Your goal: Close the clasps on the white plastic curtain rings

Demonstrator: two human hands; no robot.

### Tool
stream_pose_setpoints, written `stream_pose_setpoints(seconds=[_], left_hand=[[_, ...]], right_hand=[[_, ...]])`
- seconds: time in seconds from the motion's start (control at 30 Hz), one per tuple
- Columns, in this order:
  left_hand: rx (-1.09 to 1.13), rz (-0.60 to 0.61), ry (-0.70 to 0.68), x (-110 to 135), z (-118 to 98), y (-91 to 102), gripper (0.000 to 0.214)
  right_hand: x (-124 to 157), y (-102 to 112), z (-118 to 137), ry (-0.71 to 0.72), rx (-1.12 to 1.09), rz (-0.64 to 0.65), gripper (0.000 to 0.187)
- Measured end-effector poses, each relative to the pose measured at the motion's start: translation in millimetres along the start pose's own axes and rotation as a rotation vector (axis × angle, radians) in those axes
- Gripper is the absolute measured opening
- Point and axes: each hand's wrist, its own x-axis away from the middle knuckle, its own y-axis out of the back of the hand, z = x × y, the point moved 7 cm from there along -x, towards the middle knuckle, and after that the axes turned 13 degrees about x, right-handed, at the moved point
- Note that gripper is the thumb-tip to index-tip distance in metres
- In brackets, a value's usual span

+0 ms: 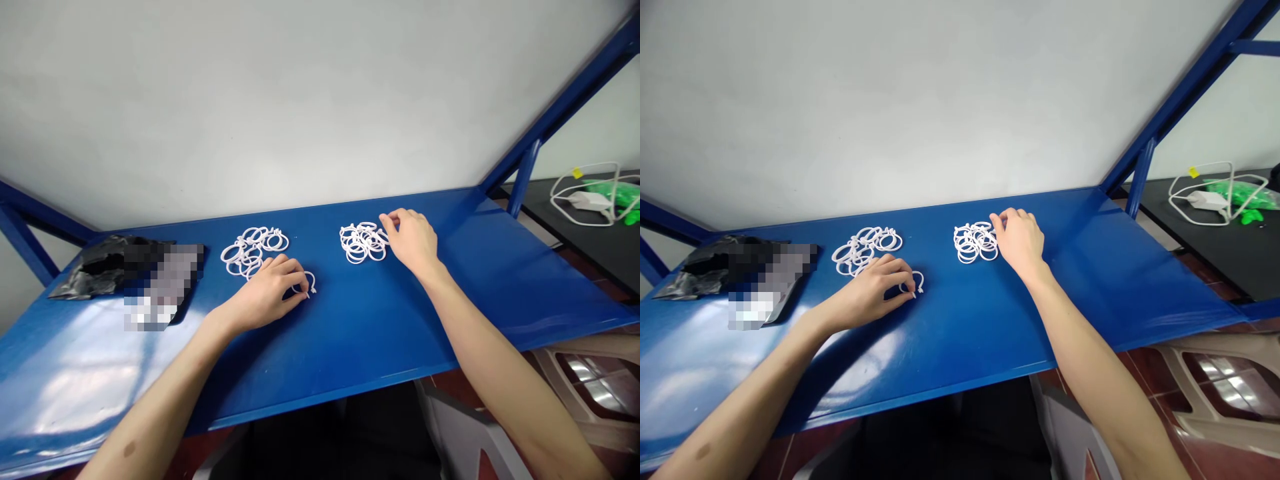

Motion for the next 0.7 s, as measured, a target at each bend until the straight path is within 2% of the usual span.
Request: stream_pose_setpoints(seconds=[0.07,0.13,0.23,0.33,0.4,0.5,0.6,0.7], left_hand=[[0.037,-0.019,0.001,-2,0,-1.9,0.016],[0.131,-0.050,0.032,-2,1,-1.8,0.017],[0.314,-0.111,0.113,-2,2,0.9,0.016],[0.514,-0.174,0.152,-1,1,3.8,0.017],[0.635,-0.221,0.138,-2,2,5.1,0.018],[0.722,-0.298,0.134,-2,8,4.1,0.019],[0.701,-0.367,0.165,-2,13,0.0,0.020],[0.607,-0.421,0.188,-2,10,-4.6,0.017]], right_hand=[[9,12,18,0.130,-0.089,-0.118,0.032],[24,17,42,0.317,-0.227,-0.161,0.027],[54,14,78,0.598,-0.432,-0.041,0.026],[78,6,101,0.752,-0.526,0.133,0.027],[86,3,107,0.773,-0.559,0.161,0.023],[86,1,107,0.711,-0.635,0.155,0.021],[84,-1,105,0.662,-0.683,0.139,0.015],[87,-1,107,0.709,-0.655,0.098,0.012]])
